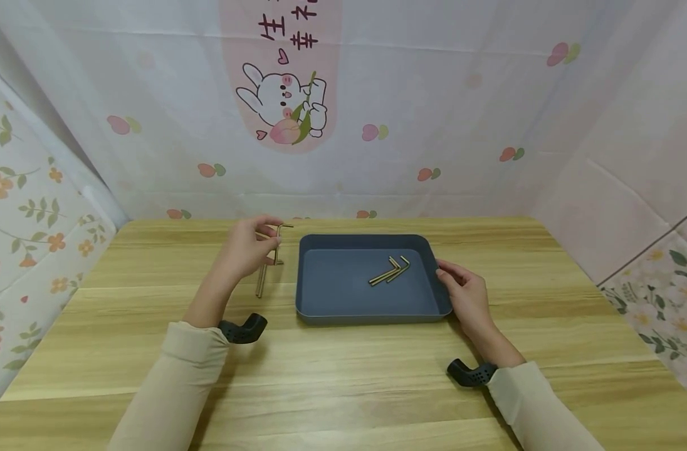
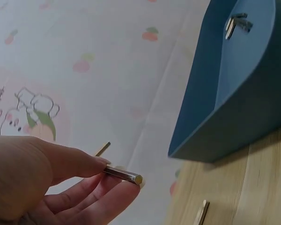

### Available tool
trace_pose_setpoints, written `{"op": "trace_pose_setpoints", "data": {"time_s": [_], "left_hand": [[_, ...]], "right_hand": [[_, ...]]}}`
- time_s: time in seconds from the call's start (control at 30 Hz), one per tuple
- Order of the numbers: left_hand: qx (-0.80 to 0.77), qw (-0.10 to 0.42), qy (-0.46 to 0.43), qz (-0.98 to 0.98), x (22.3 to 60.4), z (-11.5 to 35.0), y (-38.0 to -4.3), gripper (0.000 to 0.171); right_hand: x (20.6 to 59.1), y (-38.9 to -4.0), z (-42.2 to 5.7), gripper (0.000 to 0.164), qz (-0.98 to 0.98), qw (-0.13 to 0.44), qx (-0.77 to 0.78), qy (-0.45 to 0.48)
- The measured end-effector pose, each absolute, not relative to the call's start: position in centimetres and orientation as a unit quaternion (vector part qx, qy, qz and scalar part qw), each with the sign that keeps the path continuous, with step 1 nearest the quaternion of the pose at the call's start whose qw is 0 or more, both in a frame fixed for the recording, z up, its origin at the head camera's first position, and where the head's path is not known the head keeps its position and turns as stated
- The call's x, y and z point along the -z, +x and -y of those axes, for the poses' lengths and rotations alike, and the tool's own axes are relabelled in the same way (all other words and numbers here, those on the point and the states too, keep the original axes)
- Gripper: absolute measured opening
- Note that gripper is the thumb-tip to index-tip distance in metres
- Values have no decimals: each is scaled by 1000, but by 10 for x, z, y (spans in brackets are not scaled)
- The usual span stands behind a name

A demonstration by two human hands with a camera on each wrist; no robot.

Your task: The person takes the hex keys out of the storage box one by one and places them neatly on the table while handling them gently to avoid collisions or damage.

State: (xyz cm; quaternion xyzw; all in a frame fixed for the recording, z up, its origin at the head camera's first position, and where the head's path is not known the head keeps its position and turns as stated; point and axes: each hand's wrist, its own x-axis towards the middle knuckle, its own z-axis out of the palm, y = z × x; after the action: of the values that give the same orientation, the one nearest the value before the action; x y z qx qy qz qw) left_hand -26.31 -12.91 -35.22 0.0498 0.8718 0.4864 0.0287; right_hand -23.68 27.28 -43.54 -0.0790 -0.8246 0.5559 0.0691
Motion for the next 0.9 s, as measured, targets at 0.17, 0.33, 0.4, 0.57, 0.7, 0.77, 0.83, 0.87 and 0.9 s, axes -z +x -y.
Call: {"op": "trace_pose_setpoints", "data": {"time_s": [0.17,0.33,0.4,0.57,0.7,0.77,0.83,0.87,0.9], "left_hand": [[-475,28,52,-878,354,138,-265,39],[-464,19,46,-884,357,143,-265,37],[-459,15,46,-887,359,145,-265,36],[-449,26,37,-892,364,150,-266,34],[-439,50,22,-897,369,154,-267,34],[-433,56,18,-900,372,156,-269,34],[-431,58,16,-900,375,158,-270,33],[-431,58,15,-900,377,159,-270,32],[-430,59,14,-901,378,160,-271,32]], "right_hand": [[436,-236,-273,39,821,70,-560,-81],[435,-236,-273,39,821,69,-560,-83],[435,-236,-273,39,822,69,-559,-83],[435,-236,-273,39,821,69,-560,-81],[436,-236,-273,39,822,70,-559,-77],[436,-237,-273,39,823,71,-559,-77],[436,-237,-273,39,823,73,-559,-76],[436,-237,-273,39,822,74,-559,-76],[436,-237,-273,39,822,74,-559,-76]]}}
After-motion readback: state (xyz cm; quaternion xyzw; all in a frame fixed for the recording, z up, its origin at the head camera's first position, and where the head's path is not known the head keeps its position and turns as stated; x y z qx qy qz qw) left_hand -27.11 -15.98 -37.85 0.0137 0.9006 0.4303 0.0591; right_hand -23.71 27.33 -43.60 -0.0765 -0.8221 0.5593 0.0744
